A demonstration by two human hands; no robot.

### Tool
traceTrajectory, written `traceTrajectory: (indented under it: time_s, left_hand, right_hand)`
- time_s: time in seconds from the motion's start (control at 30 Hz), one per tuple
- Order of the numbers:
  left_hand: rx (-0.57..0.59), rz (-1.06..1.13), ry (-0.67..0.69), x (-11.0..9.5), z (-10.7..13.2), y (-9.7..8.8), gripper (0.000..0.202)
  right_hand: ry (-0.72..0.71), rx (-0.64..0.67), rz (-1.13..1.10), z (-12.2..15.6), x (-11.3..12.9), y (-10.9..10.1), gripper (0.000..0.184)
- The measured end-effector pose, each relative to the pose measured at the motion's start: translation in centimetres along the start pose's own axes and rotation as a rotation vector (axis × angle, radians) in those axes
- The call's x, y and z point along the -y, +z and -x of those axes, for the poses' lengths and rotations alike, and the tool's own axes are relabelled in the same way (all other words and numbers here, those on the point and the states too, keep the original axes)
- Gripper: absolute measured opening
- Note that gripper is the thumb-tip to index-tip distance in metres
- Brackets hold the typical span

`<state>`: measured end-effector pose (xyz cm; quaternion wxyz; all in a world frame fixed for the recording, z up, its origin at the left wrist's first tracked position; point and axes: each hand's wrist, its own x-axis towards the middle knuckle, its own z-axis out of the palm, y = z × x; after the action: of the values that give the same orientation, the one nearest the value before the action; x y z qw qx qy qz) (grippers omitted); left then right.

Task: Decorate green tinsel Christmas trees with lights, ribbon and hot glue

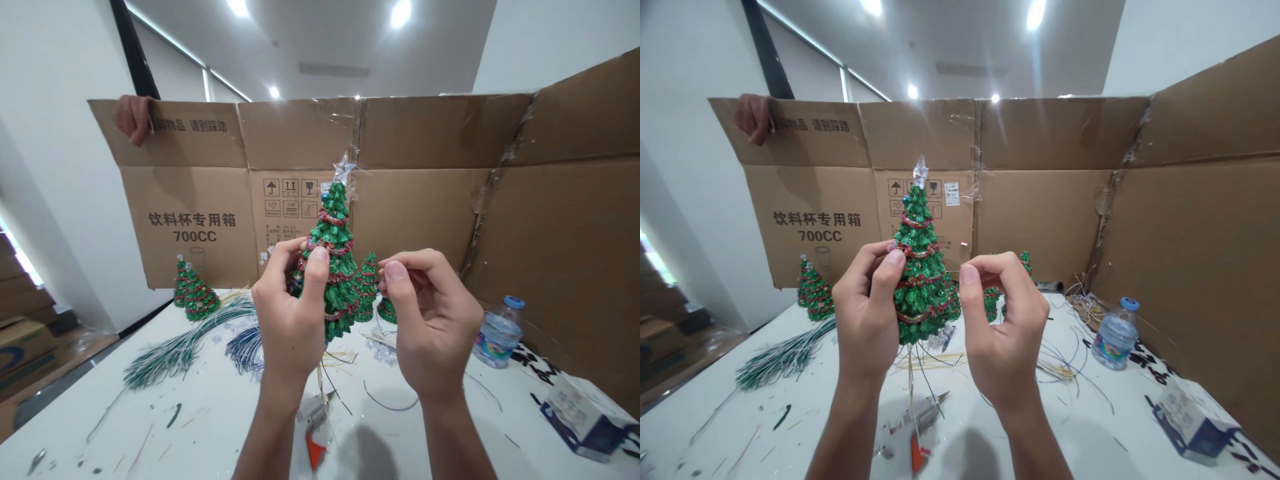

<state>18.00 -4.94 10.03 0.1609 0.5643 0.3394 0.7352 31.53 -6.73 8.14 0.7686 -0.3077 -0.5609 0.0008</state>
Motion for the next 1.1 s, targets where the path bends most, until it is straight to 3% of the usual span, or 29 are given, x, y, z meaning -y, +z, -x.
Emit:
traceTrajectory:
  time_s: [0.13, 0.23, 0.4, 0.53, 0.57, 0.7, 0.83, 0.93, 1.0, 1.1]
  left_hand:
    - [-0.068, 0.211, -0.114, 0.3, -0.7, -1.0, 0.028]
    - [-0.178, 0.418, -0.303, -0.2, -0.9, -2.3, 0.032]
    - [-0.301, 0.524, -0.433, -1.0, -0.4, -5.8, 0.032]
    - [-0.434, 0.511, -0.465, -1.3, 0.5, -9.0, 0.024]
    - [-0.464, 0.509, -0.450, -1.5, 0.8, -9.7, 0.021]
    - [-0.580, 0.456, -0.517, -2.2, 2.4, -11.8, 0.018]
    - [-0.588, 0.392, -0.692, -2.4, 4.2, -13.7, 0.028]
    - [-0.603, 0.353, -0.739, -2.4, 4.8, -15.2, 0.031]
    - [-0.629, 0.330, -0.749, -2.5, 4.8, -16.0, 0.031]
    - [-0.652, 0.342, -0.716, -2.3, 4.9, -16.7, 0.030]
  right_hand:
    - [0.268, 0.125, 0.046, 0.4, 0.0, -0.8, 0.042]
    - [0.467, 0.366, 0.184, 2.6, -1.1, -1.7, 0.053]
    - [0.568, 0.643, 0.414, 11.5, -3.3, -2.6, 0.053]
    - [0.564, 0.736, 0.585, 20.2, -2.5, -1.1, 0.028]
    - [0.554, 0.748, 0.617, 22.0, -2.0, -0.5, 0.020]
    - [0.512, 0.773, 0.713, 26.7, -0.9, 0.8, 0.048]
    - [0.466, 0.781, 0.774, 28.3, -2.0, 0.8, 0.041]
    - [0.442, 0.789, 0.784, 28.4, -3.3, 0.0, 0.029]
    - [0.457, 0.730, 0.728, 28.0, -3.9, -0.8, 0.028]
    - [0.653, 0.457, 0.419, 26.9, -4.0, -1.9, 0.053]
